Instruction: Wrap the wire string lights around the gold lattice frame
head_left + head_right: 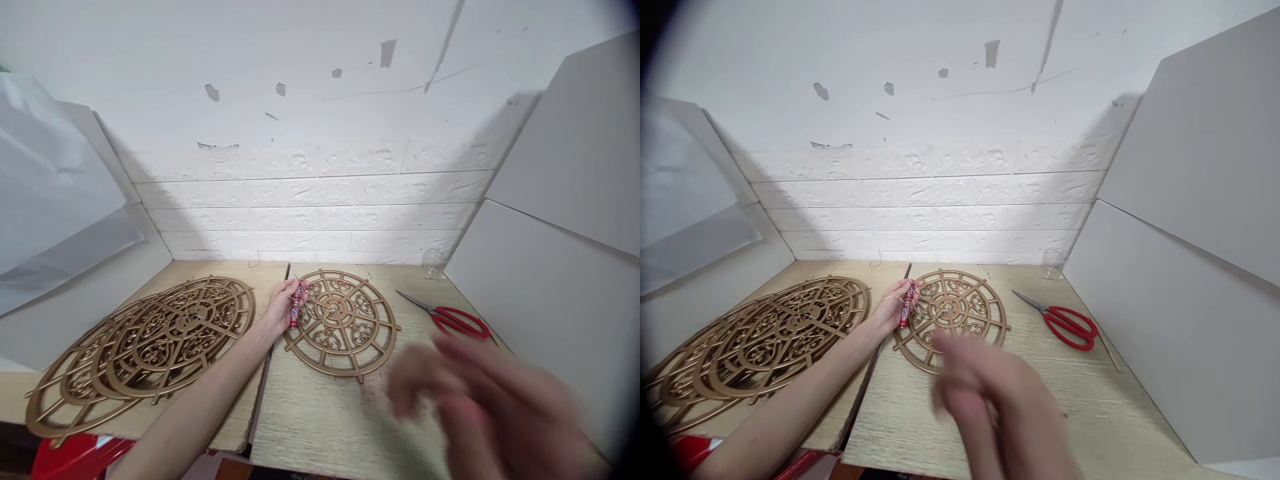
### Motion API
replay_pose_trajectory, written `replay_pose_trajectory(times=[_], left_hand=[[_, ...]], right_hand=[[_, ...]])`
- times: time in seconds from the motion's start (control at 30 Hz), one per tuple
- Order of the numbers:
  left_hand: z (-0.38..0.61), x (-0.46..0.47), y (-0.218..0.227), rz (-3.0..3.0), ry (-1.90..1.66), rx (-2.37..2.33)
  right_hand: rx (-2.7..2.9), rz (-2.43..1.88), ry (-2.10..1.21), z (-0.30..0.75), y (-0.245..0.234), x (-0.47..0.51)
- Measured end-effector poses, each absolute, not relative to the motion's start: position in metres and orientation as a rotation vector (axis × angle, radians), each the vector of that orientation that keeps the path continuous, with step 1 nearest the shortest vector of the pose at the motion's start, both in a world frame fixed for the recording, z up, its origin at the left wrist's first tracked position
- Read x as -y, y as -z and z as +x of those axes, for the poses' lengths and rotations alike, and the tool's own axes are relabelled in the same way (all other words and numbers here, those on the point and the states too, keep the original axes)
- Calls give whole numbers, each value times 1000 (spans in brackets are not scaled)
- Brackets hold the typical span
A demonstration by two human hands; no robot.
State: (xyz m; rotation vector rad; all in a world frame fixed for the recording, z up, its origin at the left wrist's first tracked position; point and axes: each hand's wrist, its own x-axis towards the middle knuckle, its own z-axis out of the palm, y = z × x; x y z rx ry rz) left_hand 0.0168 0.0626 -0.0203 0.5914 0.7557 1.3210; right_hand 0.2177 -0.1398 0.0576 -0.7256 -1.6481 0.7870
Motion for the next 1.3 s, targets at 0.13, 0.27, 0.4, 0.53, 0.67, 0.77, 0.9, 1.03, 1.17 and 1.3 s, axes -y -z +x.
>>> replay_pose_trajectory(times=[0.13, 0.27, 0.4, 0.53, 0.67, 0.77, 0.9, 1.03, 1.17, 1.3], left_hand=[[19, -58, 16, 639, -1367, -713], [21, -55, 13, 614, -1399, -732], [21, -57, 16, 616, -1365, -776], [20, -60, 21, 609, -1341, -789], [20, -61, 21, 615, -1340, -783], [20, -60, 21, 623, -1344, -780], [20, -60, 20, 636, -1355, -785], [22, -57, 18, 670, -1366, -789], [24, -52, 12, 715, -1391, -809], [27, -49, 8, 671, -1429, -816]], right_hand=[[1821, -750, -530, 179, -71, 58], [1702, -883, -433, 165, -44, 1], [1516, -998, -495, 179, -16, -7], [1188, -1185, -490, 206, -4, -14], [1258, -1329, -337, 223, 3, -27], [1389, -1426, -473, 223, 9, -32], [1521, -1398, -735, 212, 18, -38], [1473, -1161, -937, 202, 22, -42], [1429, -1029, -986, 196, 17, -36], [1540, -1001, -929, 190, 9, -25]])
